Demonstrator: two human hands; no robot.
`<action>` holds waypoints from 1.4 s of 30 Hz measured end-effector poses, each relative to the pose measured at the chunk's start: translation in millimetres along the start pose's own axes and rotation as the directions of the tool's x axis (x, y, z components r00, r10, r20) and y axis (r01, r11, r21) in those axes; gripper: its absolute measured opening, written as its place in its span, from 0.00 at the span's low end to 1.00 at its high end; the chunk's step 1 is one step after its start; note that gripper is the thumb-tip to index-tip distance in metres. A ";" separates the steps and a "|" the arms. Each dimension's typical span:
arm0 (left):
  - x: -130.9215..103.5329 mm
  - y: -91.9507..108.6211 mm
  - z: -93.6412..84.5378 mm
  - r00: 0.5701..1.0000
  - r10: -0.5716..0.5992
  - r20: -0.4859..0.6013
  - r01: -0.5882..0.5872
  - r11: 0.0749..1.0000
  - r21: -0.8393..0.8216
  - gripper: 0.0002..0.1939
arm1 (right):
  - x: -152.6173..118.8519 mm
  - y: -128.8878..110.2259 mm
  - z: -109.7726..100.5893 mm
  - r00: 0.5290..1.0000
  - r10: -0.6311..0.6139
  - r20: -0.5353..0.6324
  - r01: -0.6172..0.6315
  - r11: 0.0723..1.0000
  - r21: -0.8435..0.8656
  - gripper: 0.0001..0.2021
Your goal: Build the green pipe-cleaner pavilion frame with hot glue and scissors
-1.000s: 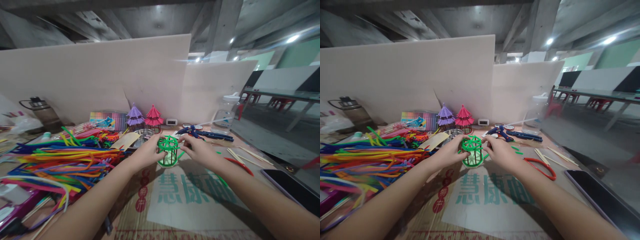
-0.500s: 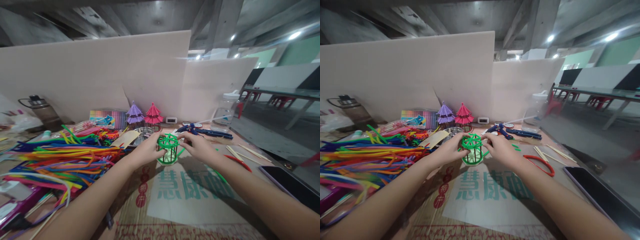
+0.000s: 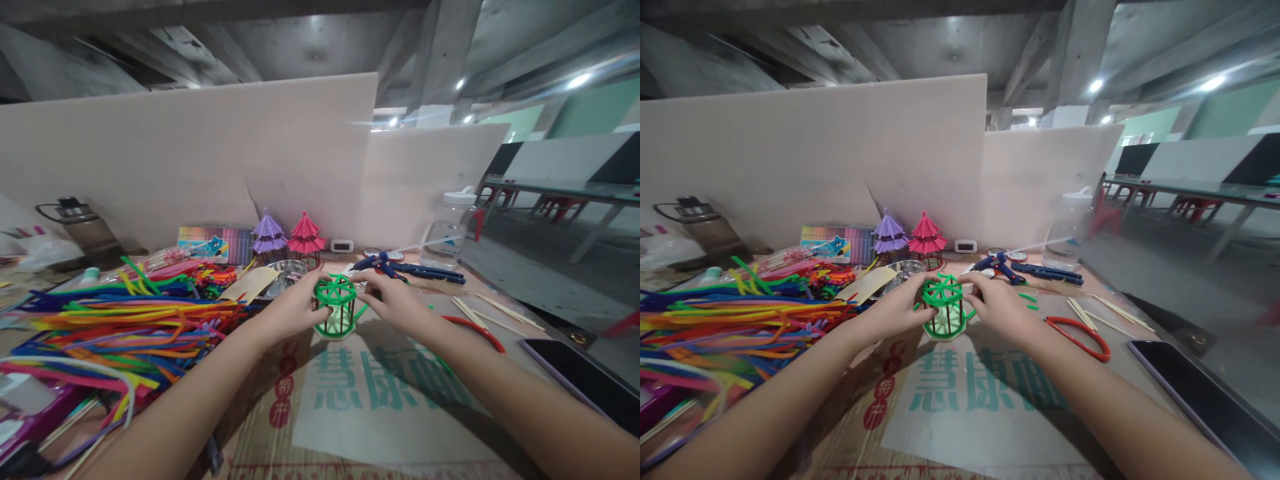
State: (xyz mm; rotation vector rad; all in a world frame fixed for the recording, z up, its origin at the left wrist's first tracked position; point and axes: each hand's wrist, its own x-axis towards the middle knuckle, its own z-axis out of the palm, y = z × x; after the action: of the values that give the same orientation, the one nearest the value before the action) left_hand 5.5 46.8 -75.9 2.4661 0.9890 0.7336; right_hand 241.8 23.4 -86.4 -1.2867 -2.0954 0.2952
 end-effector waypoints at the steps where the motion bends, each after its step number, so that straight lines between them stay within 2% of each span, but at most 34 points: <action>1: -0.2 0.3 -0.4 1.000 -0.004 0.004 0.004 1.000 -0.006 0.28 | 0.0 0.2 0.1 1.000 -0.005 0.003 0.005 1.000 -0.006 0.15; 8: -2.8 3.4 -5.4 0.997 -0.004 0.077 0.015 0.990 -0.140 0.29 | -2.2 -6.8 -5.7 0.997 -0.007 0.071 0.008 1.000 -0.008 0.11; 12: -2.9 3.1 -5.8 0.996 0.012 0.091 0.002 0.988 -0.156 0.28 | -2.8 -11.1 -9.2 0.995 -0.029 0.096 0.031 0.999 -0.022 0.11; 15: -2.8 3.4 -8.0 0.996 0.040 0.082 -0.031 0.993 -0.113 0.29 | -2.6 -12.0 -10.9 0.992 -0.063 0.105 0.068 0.997 -0.047 0.11; 19: -3.1 8.1 -16.5 0.990 0.129 0.058 -0.130 0.991 0.008 0.30 | -2.7 -13.0 -13.0 0.990 -0.092 0.104 0.100 0.992 -0.077 0.10; 21: -3.0 12.6 -20.2 0.985 0.171 0.032 -0.173 0.981 0.084 0.24 | -2.9 -13.7 -13.6 0.990 -0.090 0.104 0.099 0.992 -0.082 0.11; 24: -2.4 19.7 -21.3 0.975 0.222 -0.002 -0.218 0.962 0.163 0.10 | -2.9 -14.2 -13.5 0.990 -0.087 0.113 0.094 0.994 -0.063 0.11; 27: -2.0 23.7 -18.2 0.964 0.267 -0.008 -0.258 0.940 0.223 0.05 | -2.9 -13.9 -13.3 0.988 -0.094 0.122 0.100 0.994 -0.049 0.12; 34: -1.0 22.4 -10.8 0.933 0.361 -0.015 -0.337 0.885 0.320 0.04 | -3.2 -14.8 -14.5 0.987 -0.110 0.121 0.117 0.991 -0.058 0.12; 42: -0.8 21.8 -7.5 0.923 0.385 -0.004 -0.358 0.864 0.355 0.05 | -1.5 -14.6 -15.2 0.979 -0.133 0.152 0.145 0.987 -0.072 0.13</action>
State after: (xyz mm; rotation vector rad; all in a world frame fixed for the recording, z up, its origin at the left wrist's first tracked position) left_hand 11.9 32.6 -59.0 3.0147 0.7187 0.8327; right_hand 241.5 12.9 -68.2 -1.1896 -2.3319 0.2503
